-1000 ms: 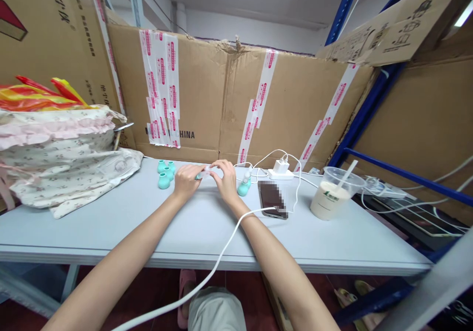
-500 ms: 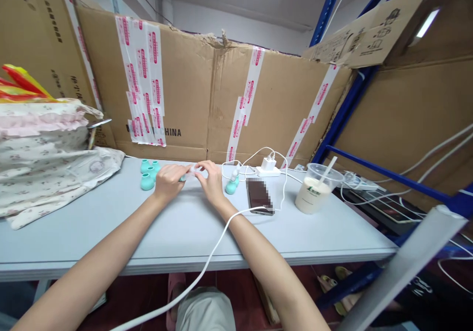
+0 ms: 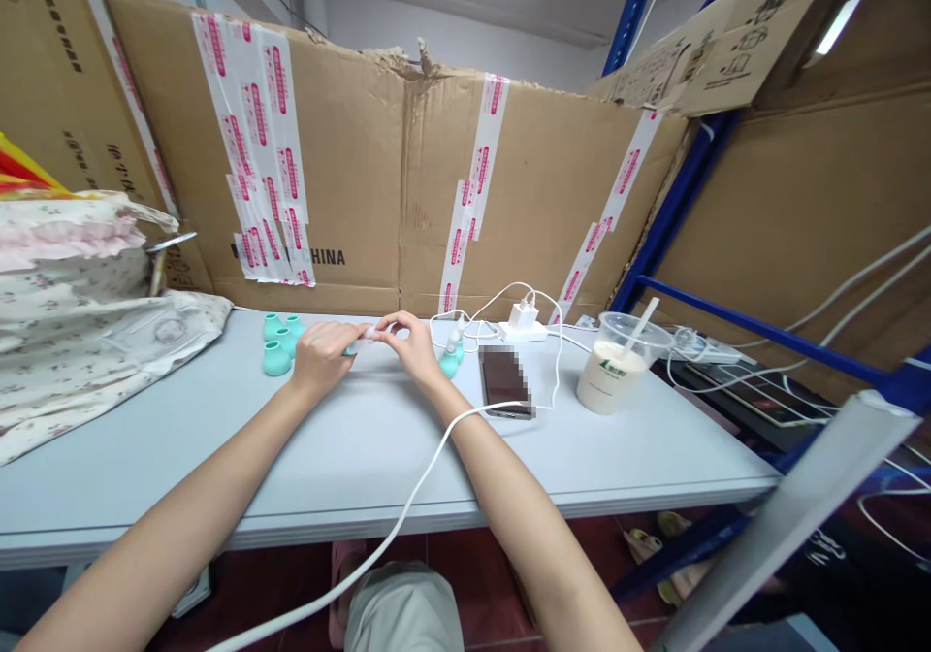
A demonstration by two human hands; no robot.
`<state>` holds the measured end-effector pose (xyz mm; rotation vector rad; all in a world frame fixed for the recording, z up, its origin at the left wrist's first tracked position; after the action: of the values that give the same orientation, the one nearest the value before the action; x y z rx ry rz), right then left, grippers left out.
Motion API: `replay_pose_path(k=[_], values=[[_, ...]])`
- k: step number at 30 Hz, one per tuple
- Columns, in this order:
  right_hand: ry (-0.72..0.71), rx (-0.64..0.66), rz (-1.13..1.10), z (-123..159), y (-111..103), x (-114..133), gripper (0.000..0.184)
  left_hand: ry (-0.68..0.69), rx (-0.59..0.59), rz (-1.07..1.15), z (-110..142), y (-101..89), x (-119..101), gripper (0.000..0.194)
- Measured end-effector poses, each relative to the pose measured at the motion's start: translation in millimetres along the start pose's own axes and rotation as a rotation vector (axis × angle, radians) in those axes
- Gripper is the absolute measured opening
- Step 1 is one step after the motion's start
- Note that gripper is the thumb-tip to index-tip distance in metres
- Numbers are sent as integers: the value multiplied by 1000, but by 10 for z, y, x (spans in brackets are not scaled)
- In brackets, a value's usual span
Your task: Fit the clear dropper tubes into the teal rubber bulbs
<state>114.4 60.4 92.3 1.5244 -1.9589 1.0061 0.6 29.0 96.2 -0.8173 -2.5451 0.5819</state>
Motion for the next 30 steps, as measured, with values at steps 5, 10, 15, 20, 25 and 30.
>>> replay_pose_path(k=[5,10,15,20,25,30], values=[[136,29,-177,-30,28,-188,23,34,40,-2,9,43,-40,39],[281,40,-334,-16,98,-384,23,24,50,14,4,51,-17,40],[317,6,-412,-15,96,-459,21,20,69,32,3,85,-20,36],[330,-186,-465,-37,-166,-476,25,-164,26,72,-52,-14,195,26],[311,-91,-431,-77,-179,-375,26,-596,-243,67,60,-479,902,23],[240,174,-97,-53,246,-322,20,-982,-315,-21,458,-680,1453,31]])
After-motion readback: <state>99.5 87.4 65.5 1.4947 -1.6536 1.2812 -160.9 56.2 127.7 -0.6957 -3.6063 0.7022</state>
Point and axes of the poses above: each hand's wrist, its own z-axis away from the middle knuckle, its own y-axis out of the palm, x = y × z, the point moved 10 cm from there along -z, towards the middle knuckle, and after that the axes turned 4 degrees about y, right-handed, at the moved point
